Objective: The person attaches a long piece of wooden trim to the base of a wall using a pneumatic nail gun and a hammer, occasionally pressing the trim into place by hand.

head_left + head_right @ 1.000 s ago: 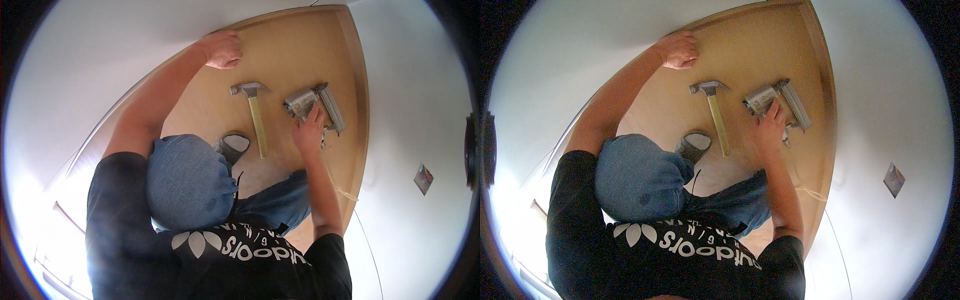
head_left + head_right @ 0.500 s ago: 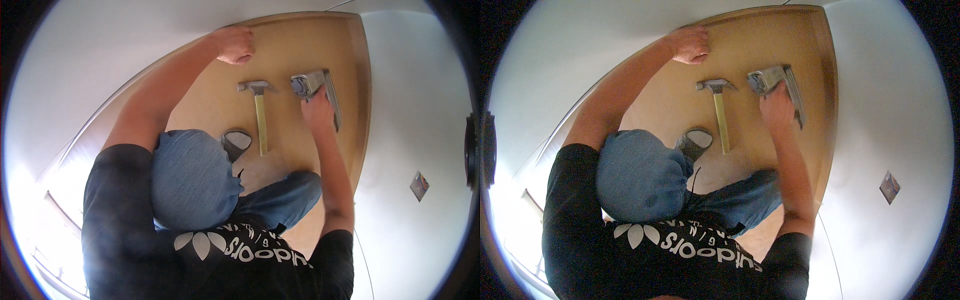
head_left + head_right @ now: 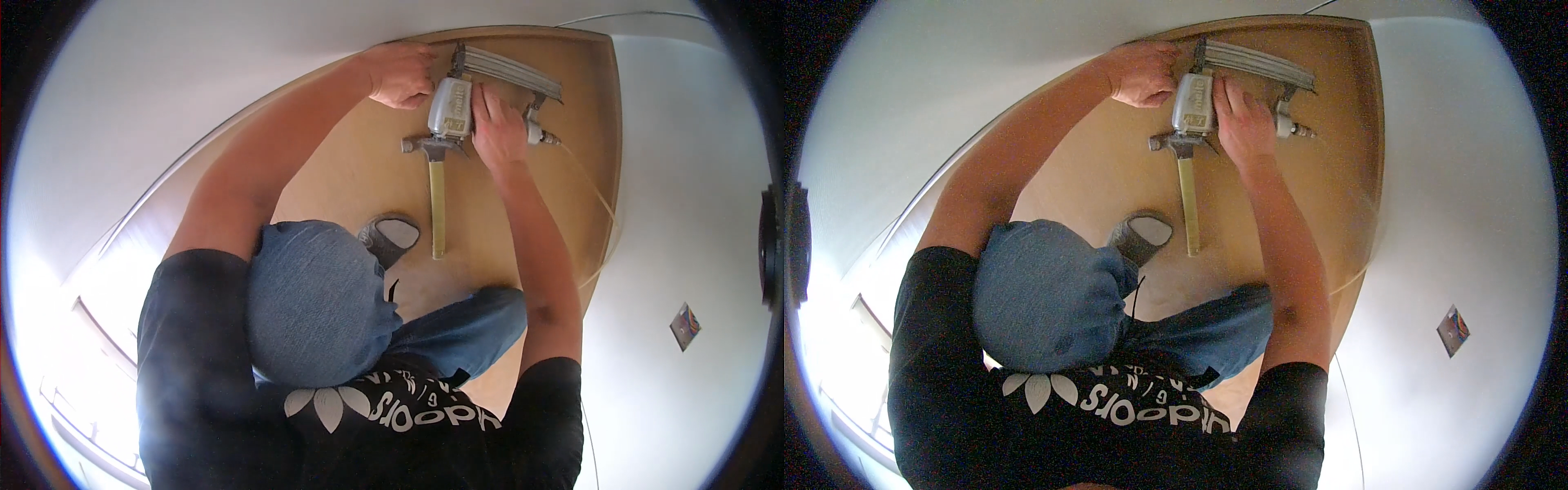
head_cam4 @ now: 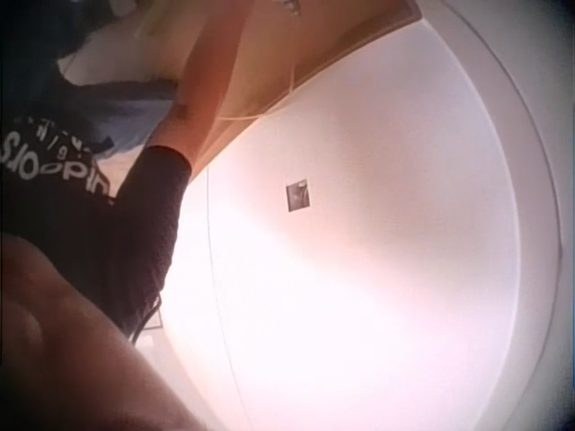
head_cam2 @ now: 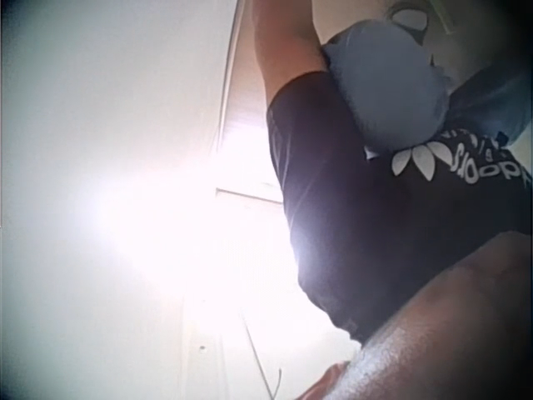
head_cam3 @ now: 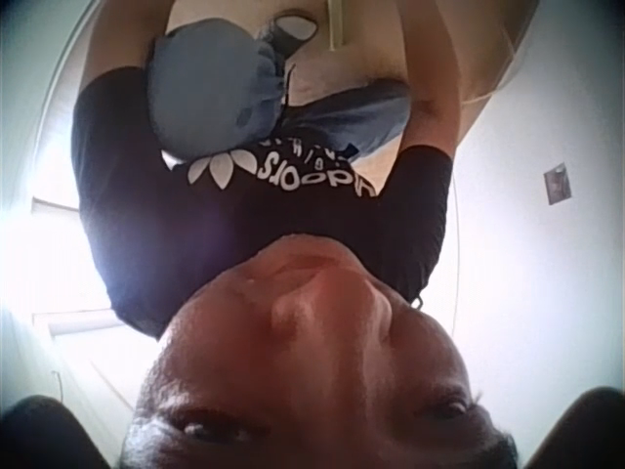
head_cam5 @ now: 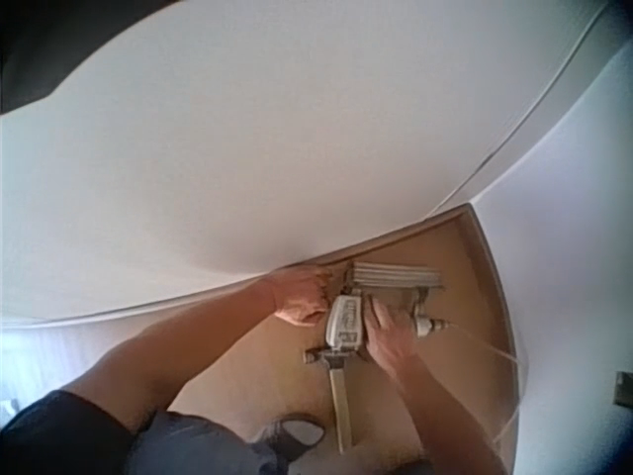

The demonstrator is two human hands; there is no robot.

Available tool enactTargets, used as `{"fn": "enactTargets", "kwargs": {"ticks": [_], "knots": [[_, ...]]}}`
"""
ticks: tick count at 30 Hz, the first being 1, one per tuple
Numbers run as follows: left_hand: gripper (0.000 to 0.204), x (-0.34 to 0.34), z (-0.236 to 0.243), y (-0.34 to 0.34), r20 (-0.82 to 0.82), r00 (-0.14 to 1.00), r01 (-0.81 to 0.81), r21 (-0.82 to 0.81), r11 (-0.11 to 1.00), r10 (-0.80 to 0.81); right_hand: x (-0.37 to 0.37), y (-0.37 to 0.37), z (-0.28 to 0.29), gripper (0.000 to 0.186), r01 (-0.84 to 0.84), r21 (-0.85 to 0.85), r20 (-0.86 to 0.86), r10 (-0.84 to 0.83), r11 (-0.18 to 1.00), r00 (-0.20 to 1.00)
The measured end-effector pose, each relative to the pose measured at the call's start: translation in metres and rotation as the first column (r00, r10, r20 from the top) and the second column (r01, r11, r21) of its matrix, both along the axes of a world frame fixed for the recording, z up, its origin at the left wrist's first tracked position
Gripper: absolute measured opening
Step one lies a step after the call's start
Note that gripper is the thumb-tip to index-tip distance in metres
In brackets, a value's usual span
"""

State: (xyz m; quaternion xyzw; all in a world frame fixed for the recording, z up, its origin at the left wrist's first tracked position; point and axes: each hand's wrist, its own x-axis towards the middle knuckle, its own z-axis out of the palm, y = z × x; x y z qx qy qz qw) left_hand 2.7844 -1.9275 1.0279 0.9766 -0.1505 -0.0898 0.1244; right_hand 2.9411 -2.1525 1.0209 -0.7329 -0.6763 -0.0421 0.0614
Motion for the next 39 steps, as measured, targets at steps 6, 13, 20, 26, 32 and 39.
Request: {"fn": "enactTargets", "kwargs": {"ticks": [6,13,20,26,32,39], "knots": [[0.027,0.005,-0.002,-0.003,0.009,1.0,0.009,-0.038,0.999,-0.008,0.005,-0.004,-0.006,0.049,-0.067,-0.014,0.08,0.068,0.998,0.994],[0.025,0.008,-0.004,-0.005,0.03,1.0,-0.002,-0.055,0.998,0.003,0.01,-0.002,-0.003,0.048,-0.082,0.029,0.105,0.079,0.996,0.991],[0.024,0.006,-0.008,-0.001,0.017,1.0,-0.002,-0.079,0.997,0.003,0.007,-0.001,-0.006,0.049,-0.073,0.035,0.107,0.069,0.997,0.992],[0.025,0.001,-0.011,-0.001,0.032,0.999,-0.019,-0.068,0.998,0.021,0.005,0.002,-0.005,0.048,-0.086,0.025,0.128,0.082,0.996,0.988],[0.029,0.0,-0.004,-0.003,-0.042,0.999,-0.035,-0.023,0.999,0.034,0.008,-0.001,-0.008,0.057,-0.049,0.009,0.101,0.048,0.999,0.994],[0.031,0.001,0.001,-0.002,-0.161,0.985,-0.053,0.06,0.997,0.063,0.014,0.004,-0.012,0.055,-0.103,0.028,0.092,0.1,0.994,0.991]]}}
